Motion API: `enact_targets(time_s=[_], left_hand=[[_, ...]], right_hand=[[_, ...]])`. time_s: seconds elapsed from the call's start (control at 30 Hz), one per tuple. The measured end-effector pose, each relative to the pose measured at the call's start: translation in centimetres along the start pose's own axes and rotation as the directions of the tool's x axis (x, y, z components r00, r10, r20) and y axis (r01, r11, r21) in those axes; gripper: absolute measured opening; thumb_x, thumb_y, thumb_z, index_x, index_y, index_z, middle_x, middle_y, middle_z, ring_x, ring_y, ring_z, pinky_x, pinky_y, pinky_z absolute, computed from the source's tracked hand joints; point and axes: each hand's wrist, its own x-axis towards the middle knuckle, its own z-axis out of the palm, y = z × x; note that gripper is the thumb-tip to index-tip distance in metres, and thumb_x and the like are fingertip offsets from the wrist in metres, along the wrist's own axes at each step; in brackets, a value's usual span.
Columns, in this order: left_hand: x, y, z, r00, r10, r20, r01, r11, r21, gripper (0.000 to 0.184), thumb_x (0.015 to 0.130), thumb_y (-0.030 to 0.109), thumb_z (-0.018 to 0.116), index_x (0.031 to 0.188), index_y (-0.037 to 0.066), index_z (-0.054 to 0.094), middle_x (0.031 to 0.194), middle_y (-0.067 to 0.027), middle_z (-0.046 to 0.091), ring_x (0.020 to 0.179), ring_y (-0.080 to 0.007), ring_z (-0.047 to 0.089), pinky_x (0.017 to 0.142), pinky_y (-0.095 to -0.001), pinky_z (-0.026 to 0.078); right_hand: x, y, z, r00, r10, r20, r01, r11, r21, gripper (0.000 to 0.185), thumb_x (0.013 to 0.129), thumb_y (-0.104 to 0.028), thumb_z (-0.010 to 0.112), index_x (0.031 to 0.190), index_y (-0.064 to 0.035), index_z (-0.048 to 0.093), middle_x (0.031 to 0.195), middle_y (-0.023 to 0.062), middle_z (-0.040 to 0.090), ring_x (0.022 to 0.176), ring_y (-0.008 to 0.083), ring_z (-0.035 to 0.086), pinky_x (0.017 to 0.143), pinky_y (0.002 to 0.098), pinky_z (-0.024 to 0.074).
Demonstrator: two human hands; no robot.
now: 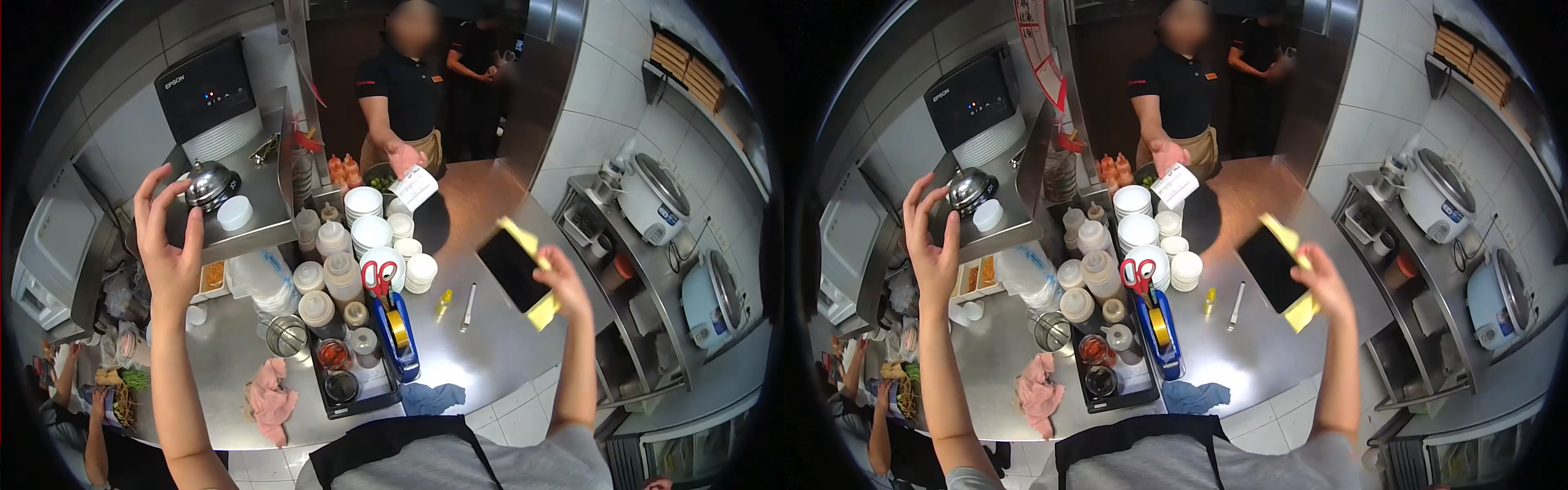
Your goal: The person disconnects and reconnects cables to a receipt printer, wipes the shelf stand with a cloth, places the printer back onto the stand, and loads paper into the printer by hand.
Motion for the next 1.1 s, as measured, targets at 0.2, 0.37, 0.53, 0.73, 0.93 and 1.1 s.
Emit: enact_targets(time_s=[0.2,0.37,0.53,0.73,0.93,1.1], left_hand=[[0.4,0.5,0.5,0.996,0.057,-0.076,-0.056,0.998,0.011,0.022,0.077,-0.005,0.058,0.097,0.003,0.062,0.124,-0.0150,0.052,0.121,-0.0303,0.047,0.101,-0.0404,0.035],[4.1,4.0,0.7,0.993,0.106,-0.043,-0.108,0.992,-0.061,0.021,0.074,-0.010,0.055,0.091,0.000,0.063,0.107,-0.0150,0.059,0.103,-0.0278,0.059,0.088,-0.0350,0.045],[8.7,1.8,4.5,0.762,-0.342,0.550,0.128,0.912,0.390,0.058,0.076,0.014,0.064,0.131,0.003,0.047,0.122,-0.0236,0.055,0.112,-0.0364,0.054,0.093,-0.0381,0.046],[11.7,-1.5,9.6,0.550,-0.316,0.773,0.058,0.938,0.343,0.067,0.074,0.011,0.063,0.136,0.001,0.040,0.118,-0.0255,0.058,0.110,-0.0373,0.056,0.095,-0.0415,0.045],[10.5,-3.5,11.1,0.749,-0.346,0.565,0.139,0.916,0.378,0.024,0.082,0.006,0.051,0.100,-0.002,0.064,0.093,-0.0250,0.065,0.094,-0.0406,0.061,0.085,-0.0445,0.048],[11.8,1.5,3.2,0.864,-0.441,0.245,0.433,0.897,0.085,0.028,0.087,0.012,0.044,0.102,0.000,0.065,0.067,-0.0046,0.056,0.056,-0.0104,0.051,0.052,-0.0269,0.040]], right_hand=[[-0.5,20.2,0.5,0.940,0.235,-0.249,-0.147,0.934,0.327,0.034,0.080,0.000,0.060,0.110,-0.0078,0.048,0.105,0.0033,0.055,0.098,0.0148,0.050,0.088,0.0281,0.0414],[-0.6,30.0,1.6,0.936,0.213,-0.280,-0.132,0.950,0.281,0.033,0.082,-0.005,0.063,0.111,-0.0074,0.048,0.110,0.0067,0.056,0.101,0.0187,0.054,0.087,0.0325,0.0450],[0.6,27.3,2.5,0.905,0.323,-0.277,-0.426,0.674,-0.604,0.051,0.083,-0.021,0.066,0.126,-0.0054,0.045,0.120,0.0214,0.054,0.117,0.0328,0.050,0.097,0.0401,0.0406],[5.8,13.4,5.9,0.988,0.134,-0.074,-0.149,0.726,-0.671,0.069,0.086,-0.035,0.062,0.139,-0.0014,0.035,0.136,0.0276,0.042,0.130,0.0366,0.038,0.109,0.0418,0.0286],[13.5,5.9,7.5,0.942,-0.297,0.157,-0.127,0.119,0.985,0.078,0.084,-0.066,0.048,0.142,-0.0148,0.034,0.150,0.0209,0.022,0.137,0.0434,0.020,0.104,0.0610,0.0244],[14.3,3.8,9.4,0.868,-0.469,0.161,-0.228,-0.090,0.970,0.070,0.085,-0.064,0.048,0.134,-0.0129,0.043,0.150,0.0214,0.023,0.137,0.0424,0.021,0.102,0.0607,0.0282]])
